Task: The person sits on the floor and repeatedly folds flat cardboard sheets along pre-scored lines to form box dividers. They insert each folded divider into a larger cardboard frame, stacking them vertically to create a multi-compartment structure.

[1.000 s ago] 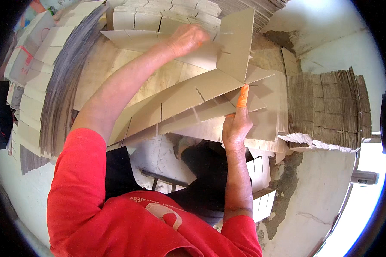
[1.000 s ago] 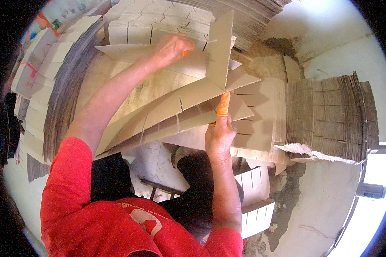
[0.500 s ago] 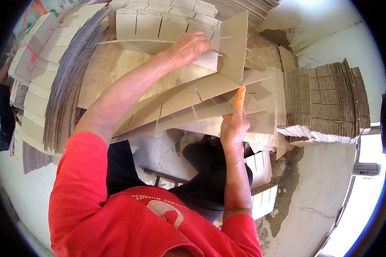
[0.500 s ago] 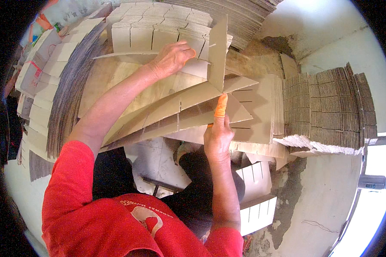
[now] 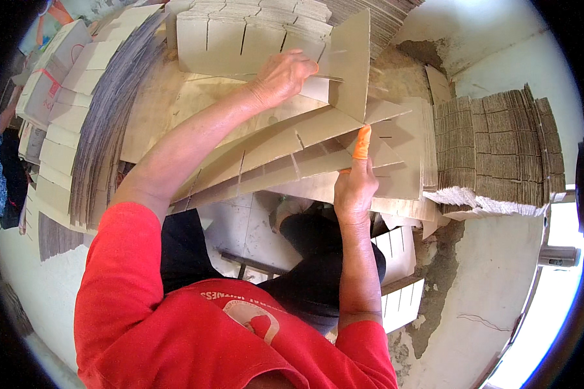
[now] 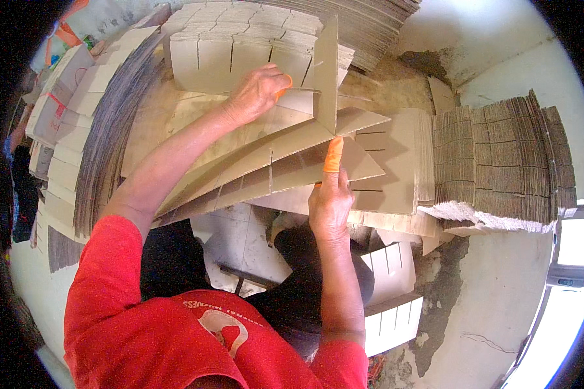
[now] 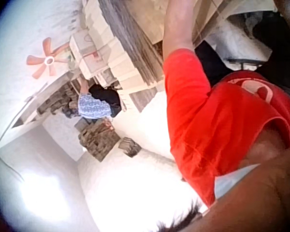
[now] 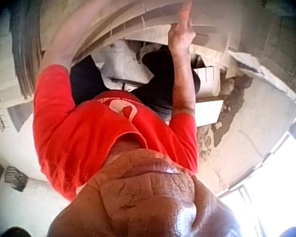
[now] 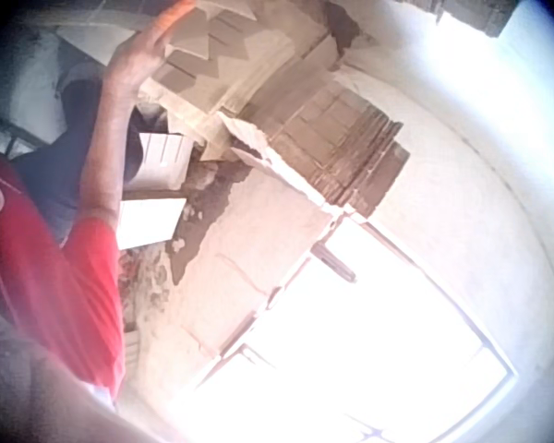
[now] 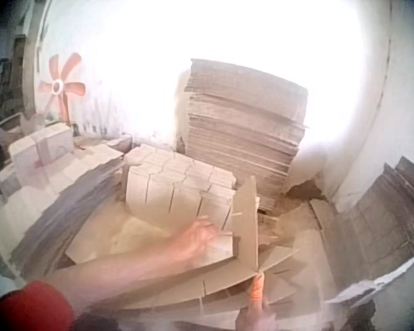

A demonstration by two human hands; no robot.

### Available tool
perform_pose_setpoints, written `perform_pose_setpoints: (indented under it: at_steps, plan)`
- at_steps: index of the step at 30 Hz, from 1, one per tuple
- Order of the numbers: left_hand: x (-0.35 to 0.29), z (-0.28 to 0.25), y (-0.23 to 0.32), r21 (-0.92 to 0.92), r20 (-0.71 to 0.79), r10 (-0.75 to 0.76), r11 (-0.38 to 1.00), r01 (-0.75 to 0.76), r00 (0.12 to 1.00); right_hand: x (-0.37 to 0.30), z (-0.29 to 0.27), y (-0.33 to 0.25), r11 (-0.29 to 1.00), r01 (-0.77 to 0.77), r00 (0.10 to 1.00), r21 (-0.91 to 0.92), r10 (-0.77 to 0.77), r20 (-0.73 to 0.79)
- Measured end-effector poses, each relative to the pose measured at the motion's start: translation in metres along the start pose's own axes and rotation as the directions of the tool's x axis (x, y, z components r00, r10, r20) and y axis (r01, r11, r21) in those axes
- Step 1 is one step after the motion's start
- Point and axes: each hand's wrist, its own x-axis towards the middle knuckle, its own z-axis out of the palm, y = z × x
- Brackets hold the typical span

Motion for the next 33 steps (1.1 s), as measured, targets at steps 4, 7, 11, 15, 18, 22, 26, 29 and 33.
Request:
perform_pose_setpoints:
  at_steps: [4,7,11,15,18,22,26,29,33]
  plan:
    - [-0.002,0.001,0.007,-0.014,0.070,-0.012,1.000,0.013,0.997,-0.001,0.004,0.004,1.000,0.023,1.000,-0.016,-0.023,-0.015]
    - [-0.004,0.002,0.006,-0.016,-0.001,-0.008,1.000,0.008,1.000,-0.003,-0.001,0.003,1.000,-0.017,1.000,-0.016,0.017,0.010]
    - [0.002,0.002,0.000,0.064,-0.067,0.035,0.997,-0.031,0.997,-0.004,-0.002,0.001,0.998,0.040,0.998,0.048,-0.038,-0.049]
    - [0.003,-0.001,0.005,0.027,-0.012,0.000,1.000,0.001,1.000,-0.001,-0.002,0.000,0.999,0.045,0.999,0.014,-0.045,-0.011]
    - [0.002,-0.005,0.026,-0.045,-0.016,0.035,0.998,-0.036,0.999,0.001,0.004,0.008,0.999,-0.021,0.998,-0.041,0.023,0.061]
    - [-0.002,-0.008,0.035,-0.160,-0.010,0.054,0.986,-0.055,0.998,0.003,0.008,0.008,0.999,0.020,0.998,-0.026,-0.018,0.066]
    - [0.009,-0.025,0.027,-0.442,0.284,-0.246,0.824,0.354,0.927,0.003,0.008,0.001,0.995,-0.098,0.992,-0.011,0.099,0.079]
    - [0.046,-0.055,0.012,-0.367,0.451,-0.333,0.777,0.512,0.828,0.000,0.007,0.008,0.994,-0.112,0.993,-0.020,0.112,0.043]
    - [0.065,-0.041,-0.043,0.156,0.345,-0.378,0.926,0.344,0.859,0.002,0.012,0.008,0.998,-0.026,0.999,0.054,0.028,-0.041]
